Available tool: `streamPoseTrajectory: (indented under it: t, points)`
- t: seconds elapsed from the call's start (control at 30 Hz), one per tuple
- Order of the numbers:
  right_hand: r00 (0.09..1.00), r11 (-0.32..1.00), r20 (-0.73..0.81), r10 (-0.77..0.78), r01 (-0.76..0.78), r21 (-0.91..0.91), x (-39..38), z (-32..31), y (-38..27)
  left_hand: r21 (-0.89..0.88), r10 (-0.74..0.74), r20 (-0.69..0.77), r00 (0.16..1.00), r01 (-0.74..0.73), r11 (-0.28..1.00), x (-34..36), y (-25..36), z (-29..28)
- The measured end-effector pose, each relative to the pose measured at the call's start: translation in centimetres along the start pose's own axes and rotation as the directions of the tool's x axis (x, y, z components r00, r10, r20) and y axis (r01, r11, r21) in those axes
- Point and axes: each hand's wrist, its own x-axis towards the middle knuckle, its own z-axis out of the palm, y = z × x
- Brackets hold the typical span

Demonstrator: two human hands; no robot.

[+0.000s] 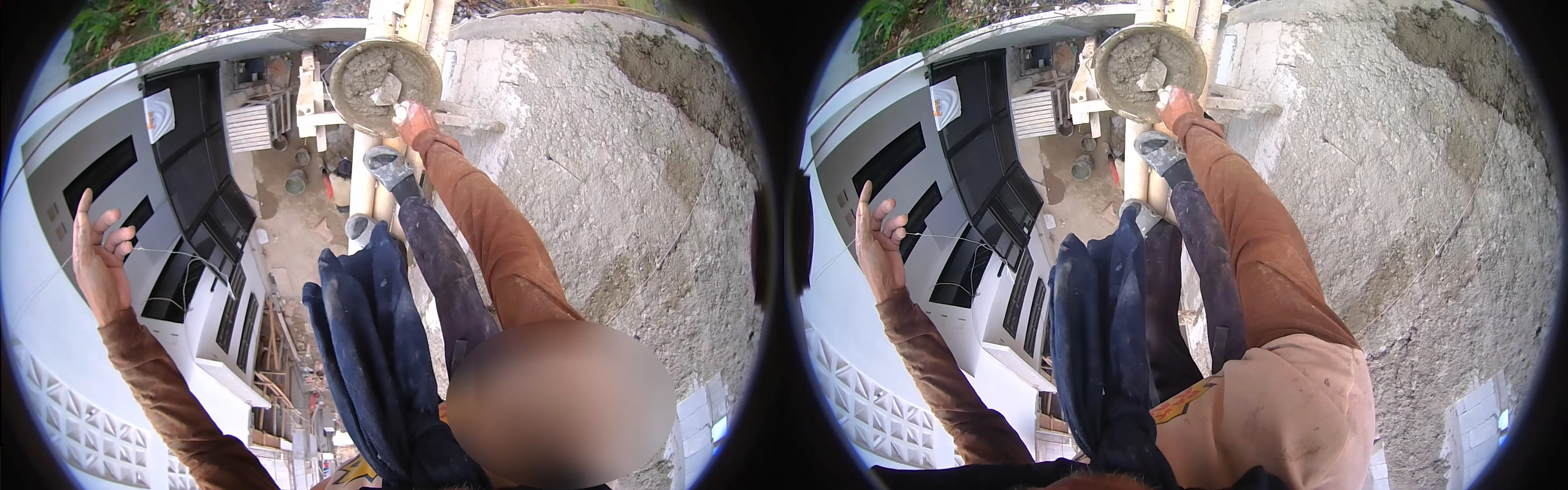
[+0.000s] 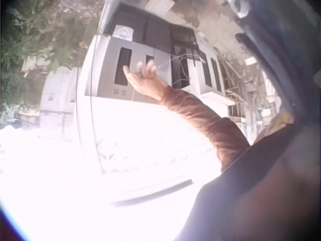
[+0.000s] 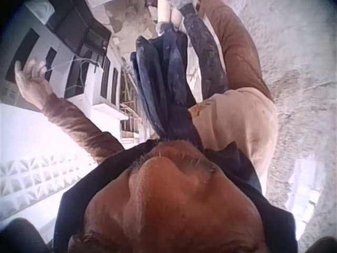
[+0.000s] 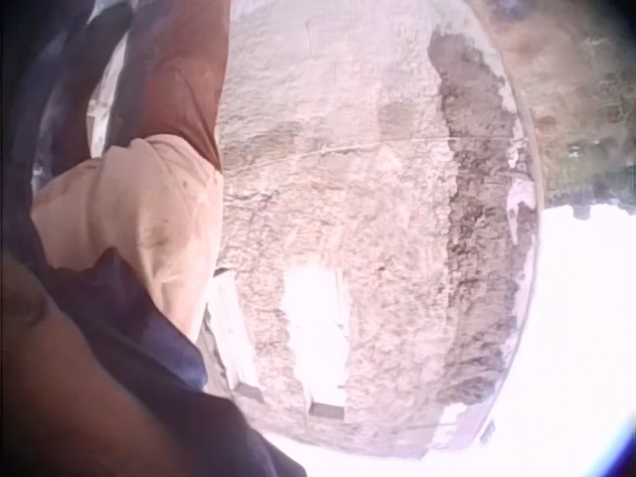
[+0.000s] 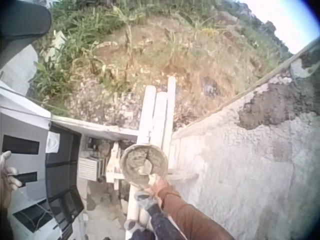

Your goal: The person applies mortar to a concrete wall using a trowel while standing on a bamboo scaffold and holding a bucket of mortar.

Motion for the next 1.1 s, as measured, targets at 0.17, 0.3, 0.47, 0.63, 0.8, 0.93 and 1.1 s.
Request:
streamPoseTrajectory:
  t: [0.17, 0.3, 0.47, 0.63, 0.8, 0.93, 1.1]
  points:
    - [0.993, 0.979, 0.007, -0.120, 0.117, 0.169, -5.4, -4.5, 2.7, -0.025, 0.003, -0.004, 1.000, -0.003, 1.000, 0.9, 0.0, -0.1]
    - [0.989, 0.979, -0.082, -0.127, 0.138, 0.152, -9.8, -13.6, -2.4, -0.099, -0.068, -0.054, 0.996, 0.062, 0.993, 1.2, 0.6, 0.2]
    - [0.928, 0.818, -0.042, -0.371, 0.348, 0.458, -17.8, -32.0, -10.8, -0.136, -0.129, -0.206, 0.970, 0.102, 0.985, 1.1, 3.1, 0.6]
    - [0.845, 0.381, 0.333, -0.419, -0.169, 0.909, -19.0, -45.2, -5.3, -0.450, 0.006, -0.198, 0.980, -0.096, 0.888, 0.8, 2.9, 1.5]
    - [0.740, 0.754, -0.580, 0.341, 0.154, 0.639, -21.9, -52.7, 5.7, -0.852, 0.361, 0.279, 0.890, 0.056, 0.521, -2.3, 0.1, 1.5]
    - [0.631, 0.820, -0.686, 0.362, 0.135, 0.557, -30.4, -51.0, 3.2, -0.493, -0.151, -0.045, 0.988, 0.109, 0.863, -4.6, 0.4, 4.0]
    - [0.915, 0.523, -0.255, 0.314, 0.057, 0.850, -29.7, -36.8, 3.4, -0.100, -0.198, -0.306, 0.931, 0.175, 0.979, -8.9, 1.7, 7.3]
